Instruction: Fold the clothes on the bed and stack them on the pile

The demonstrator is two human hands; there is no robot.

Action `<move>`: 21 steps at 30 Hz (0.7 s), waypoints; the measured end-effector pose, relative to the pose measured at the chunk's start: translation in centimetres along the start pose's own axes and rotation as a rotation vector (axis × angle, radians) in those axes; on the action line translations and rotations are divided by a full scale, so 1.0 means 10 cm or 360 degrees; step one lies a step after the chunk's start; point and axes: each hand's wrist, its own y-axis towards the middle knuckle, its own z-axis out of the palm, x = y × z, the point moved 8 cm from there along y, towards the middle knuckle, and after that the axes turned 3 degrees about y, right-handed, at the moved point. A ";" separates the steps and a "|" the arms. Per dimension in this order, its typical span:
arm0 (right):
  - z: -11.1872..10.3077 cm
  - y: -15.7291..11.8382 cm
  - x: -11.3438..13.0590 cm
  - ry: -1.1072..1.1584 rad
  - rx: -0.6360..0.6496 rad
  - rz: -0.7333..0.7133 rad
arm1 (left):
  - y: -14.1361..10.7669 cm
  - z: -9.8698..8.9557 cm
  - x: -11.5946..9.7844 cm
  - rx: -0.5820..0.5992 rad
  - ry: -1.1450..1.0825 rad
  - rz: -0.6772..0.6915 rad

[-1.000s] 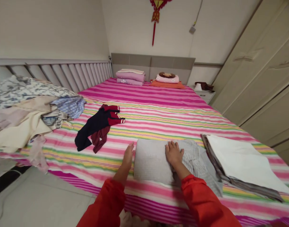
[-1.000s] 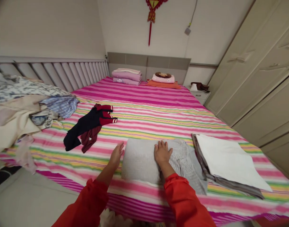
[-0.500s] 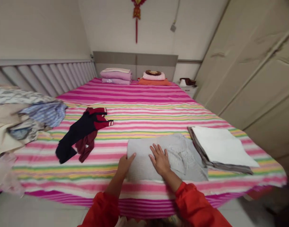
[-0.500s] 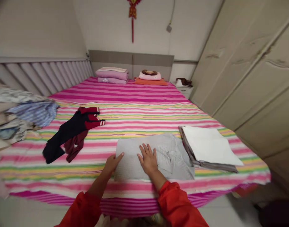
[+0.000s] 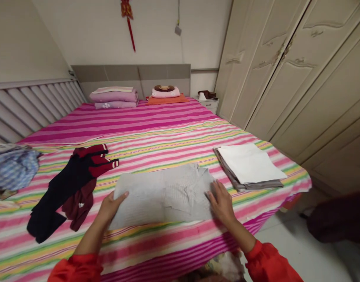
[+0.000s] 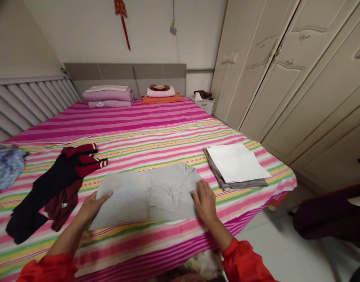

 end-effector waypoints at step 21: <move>0.37 -0.09 -0.31 0.1347 0.0441 0.1326 | -0.78 1.67 -0.33 -0.0031 0.1081 0.1094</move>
